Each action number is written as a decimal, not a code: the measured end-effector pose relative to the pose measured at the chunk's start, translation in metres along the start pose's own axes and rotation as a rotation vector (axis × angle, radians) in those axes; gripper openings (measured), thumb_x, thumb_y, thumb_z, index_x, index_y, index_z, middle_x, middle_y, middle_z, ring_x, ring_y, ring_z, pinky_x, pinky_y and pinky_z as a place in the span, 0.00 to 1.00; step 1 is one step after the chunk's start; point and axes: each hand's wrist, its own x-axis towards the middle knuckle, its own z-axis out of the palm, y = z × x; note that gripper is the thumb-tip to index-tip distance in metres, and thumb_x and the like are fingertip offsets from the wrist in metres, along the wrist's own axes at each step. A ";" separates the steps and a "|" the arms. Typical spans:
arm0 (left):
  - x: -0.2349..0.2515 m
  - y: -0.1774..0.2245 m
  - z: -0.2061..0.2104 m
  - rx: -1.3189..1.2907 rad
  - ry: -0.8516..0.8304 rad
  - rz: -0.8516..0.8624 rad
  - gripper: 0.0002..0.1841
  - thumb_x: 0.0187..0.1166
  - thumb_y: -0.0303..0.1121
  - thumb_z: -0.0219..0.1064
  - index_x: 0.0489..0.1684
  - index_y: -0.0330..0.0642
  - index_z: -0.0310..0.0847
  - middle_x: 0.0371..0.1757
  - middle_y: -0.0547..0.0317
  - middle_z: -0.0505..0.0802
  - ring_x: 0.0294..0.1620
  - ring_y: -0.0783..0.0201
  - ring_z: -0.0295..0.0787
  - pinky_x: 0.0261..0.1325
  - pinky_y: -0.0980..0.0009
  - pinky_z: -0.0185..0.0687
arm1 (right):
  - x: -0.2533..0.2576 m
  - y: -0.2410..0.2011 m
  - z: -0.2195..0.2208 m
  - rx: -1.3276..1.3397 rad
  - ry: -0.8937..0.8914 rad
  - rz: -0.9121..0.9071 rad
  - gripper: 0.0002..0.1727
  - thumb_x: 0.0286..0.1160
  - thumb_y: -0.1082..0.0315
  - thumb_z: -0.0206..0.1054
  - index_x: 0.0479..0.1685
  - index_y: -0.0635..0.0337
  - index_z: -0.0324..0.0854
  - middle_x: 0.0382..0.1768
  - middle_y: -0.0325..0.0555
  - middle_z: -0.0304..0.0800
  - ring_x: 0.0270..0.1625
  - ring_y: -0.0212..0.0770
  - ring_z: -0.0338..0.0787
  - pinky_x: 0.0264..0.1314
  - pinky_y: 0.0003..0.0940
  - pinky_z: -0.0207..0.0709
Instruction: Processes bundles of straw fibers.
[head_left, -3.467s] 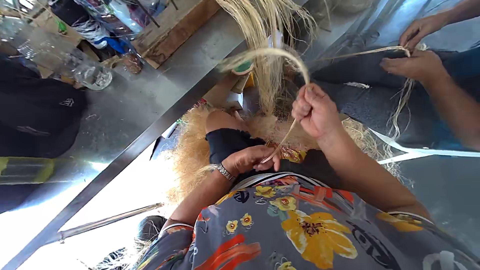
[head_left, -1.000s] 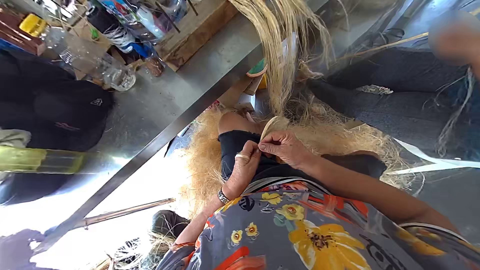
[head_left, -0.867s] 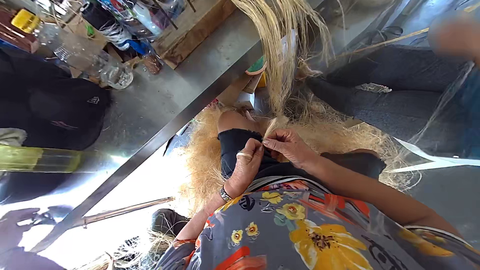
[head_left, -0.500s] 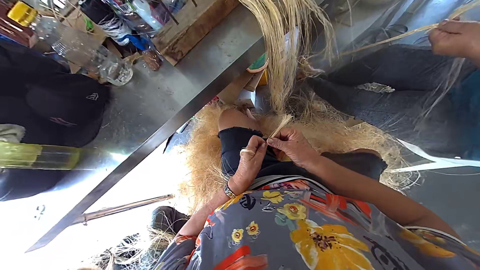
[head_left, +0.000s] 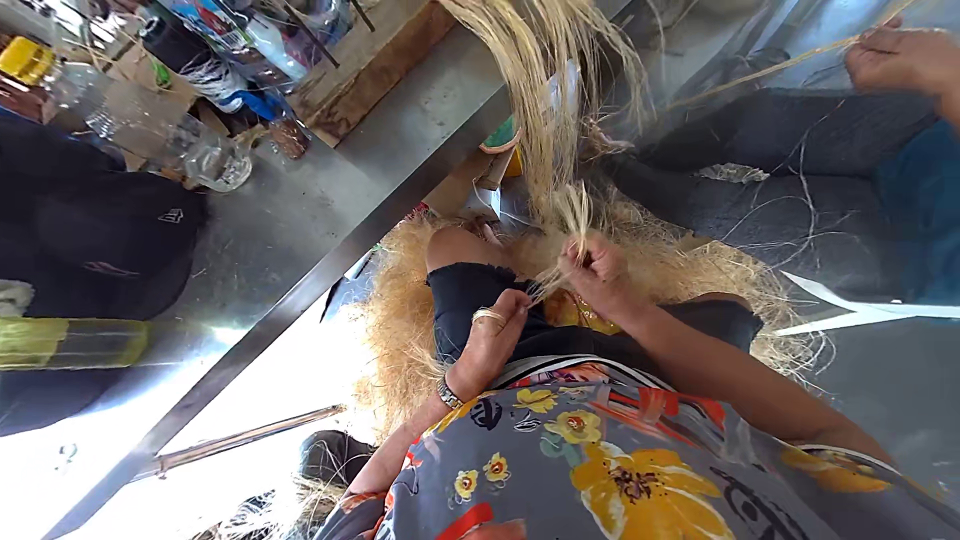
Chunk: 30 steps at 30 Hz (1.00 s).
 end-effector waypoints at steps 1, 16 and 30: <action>-0.001 -0.003 -0.002 0.014 -0.002 0.018 0.12 0.86 0.31 0.54 0.51 0.36 0.83 0.28 0.64 0.84 0.28 0.77 0.76 0.36 0.76 0.74 | 0.004 0.006 -0.006 -0.030 0.062 0.016 0.06 0.71 0.74 0.67 0.38 0.71 0.80 0.35 0.47 0.85 0.33 0.28 0.82 0.36 0.23 0.78; -0.016 -0.026 -0.012 0.368 0.007 0.102 0.15 0.88 0.35 0.52 0.46 0.36 0.86 0.25 0.54 0.88 0.27 0.63 0.85 0.35 0.61 0.81 | 0.030 0.051 -0.092 -0.236 0.342 0.346 0.16 0.74 0.65 0.72 0.43 0.73 0.78 0.33 0.50 0.81 0.35 0.37 0.80 0.45 0.38 0.78; -0.053 -0.039 -0.041 0.600 0.007 0.061 0.17 0.86 0.35 0.51 0.47 0.34 0.86 0.29 0.44 0.92 0.33 0.45 0.93 0.39 0.43 0.84 | 0.019 0.046 -0.144 0.569 0.812 0.698 0.12 0.93 0.64 0.54 0.66 0.55 0.67 0.40 0.37 0.87 0.40 0.31 0.92 0.47 0.27 0.88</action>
